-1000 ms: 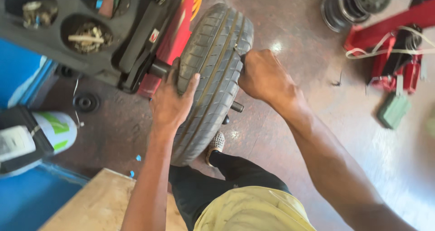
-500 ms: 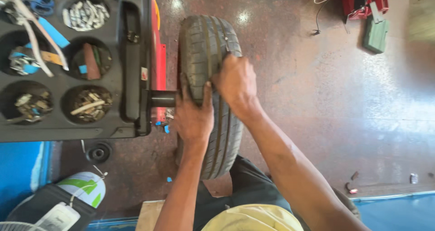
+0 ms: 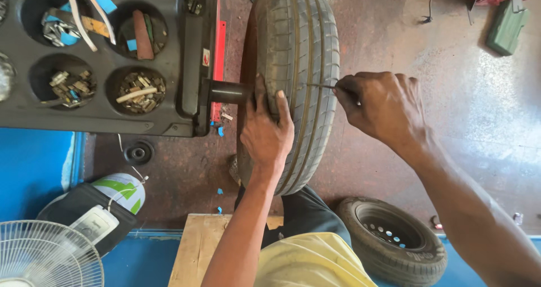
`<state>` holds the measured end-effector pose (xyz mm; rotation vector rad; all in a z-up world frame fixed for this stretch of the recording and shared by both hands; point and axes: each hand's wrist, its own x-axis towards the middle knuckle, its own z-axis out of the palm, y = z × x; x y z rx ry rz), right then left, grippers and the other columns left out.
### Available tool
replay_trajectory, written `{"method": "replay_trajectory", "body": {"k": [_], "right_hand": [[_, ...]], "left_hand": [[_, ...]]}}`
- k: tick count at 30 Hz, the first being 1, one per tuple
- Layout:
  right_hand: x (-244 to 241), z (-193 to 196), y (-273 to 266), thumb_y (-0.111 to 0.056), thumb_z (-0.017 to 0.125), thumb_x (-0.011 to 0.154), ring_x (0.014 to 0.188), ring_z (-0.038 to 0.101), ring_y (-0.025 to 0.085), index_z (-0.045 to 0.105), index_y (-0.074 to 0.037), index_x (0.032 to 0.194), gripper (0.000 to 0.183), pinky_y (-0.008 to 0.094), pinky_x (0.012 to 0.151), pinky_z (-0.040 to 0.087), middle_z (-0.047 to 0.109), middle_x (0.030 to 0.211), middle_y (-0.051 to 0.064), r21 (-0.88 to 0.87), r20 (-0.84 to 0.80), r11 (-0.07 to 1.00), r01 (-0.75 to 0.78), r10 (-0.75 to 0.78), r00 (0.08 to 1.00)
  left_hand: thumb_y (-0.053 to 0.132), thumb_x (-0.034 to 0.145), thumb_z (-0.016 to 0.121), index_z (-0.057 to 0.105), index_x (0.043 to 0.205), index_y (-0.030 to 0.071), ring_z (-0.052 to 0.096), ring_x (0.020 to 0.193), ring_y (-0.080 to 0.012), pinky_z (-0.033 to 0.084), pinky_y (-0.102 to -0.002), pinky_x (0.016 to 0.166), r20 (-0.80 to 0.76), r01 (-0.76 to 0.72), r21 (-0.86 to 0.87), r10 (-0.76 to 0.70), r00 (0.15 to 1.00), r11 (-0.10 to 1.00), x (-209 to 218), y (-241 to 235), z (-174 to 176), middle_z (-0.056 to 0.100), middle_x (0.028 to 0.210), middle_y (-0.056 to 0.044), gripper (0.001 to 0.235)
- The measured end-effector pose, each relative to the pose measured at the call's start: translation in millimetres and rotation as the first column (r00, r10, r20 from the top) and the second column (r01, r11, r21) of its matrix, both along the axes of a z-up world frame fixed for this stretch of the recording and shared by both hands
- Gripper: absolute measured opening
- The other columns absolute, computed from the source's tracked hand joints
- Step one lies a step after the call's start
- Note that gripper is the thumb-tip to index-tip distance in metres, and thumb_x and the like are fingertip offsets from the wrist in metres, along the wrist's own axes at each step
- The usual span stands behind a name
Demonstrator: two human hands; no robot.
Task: The person uses a screwdriver to repeatedly poke and scrape the surface of a tire mounted on a red machine. The person holds the tire steady with one hand while working the tool into the tread grooves with the other.
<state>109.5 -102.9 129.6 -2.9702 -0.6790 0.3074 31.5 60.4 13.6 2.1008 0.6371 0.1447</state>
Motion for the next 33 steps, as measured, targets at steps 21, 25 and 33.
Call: {"method": "replay_trajectory", "body": {"k": [21,25,33], "right_hand": [[-26,1,71,-0.017,0.072,0.079,0.071,0.072,0.024,0.077,-0.005,0.091,0.018,0.038,0.053,0.056,0.072,0.086,0.011,-0.656,0.037,0.682,-0.322,0.456,0.889],[74,9,38,-0.027,0.074,0.087,0.070,0.072,0.028,0.080,-0.015,0.098,0.017,0.049,0.066,0.057,0.075,0.083,0.010,-0.243,-0.254,0.916,-0.318,0.256,0.933],[55,2,61,-0.026,0.074,0.089,0.083,0.074,0.025,0.081,-0.018,0.092,0.011,0.043,0.073,0.059,0.078,0.092,0.007,-0.404,-0.117,0.761,-0.507,0.507,0.854]], "left_hand": [[0.052,0.103,0.048,0.047,0.154,0.021,0.071,0.100,-0.0491,0.061,-0.055,0.074,-0.026,-0.011,0.051,0.012,1.000,0.999,4,-3,-5,0.061,0.136,-0.032,0.060],[0.051,0.105,0.046,0.050,0.151,0.019,0.073,0.097,-0.0470,0.061,-0.055,0.077,-0.013,-0.028,0.060,0.029,1.000,0.998,8,-2,-2,0.064,0.134,-0.030,0.056],[0.050,0.104,0.047,0.057,0.147,0.020,0.073,0.093,-0.0466,0.060,-0.056,0.078,0.006,-0.092,0.127,0.092,0.996,0.988,12,-7,1,0.067,0.127,-0.028,0.054]]}}
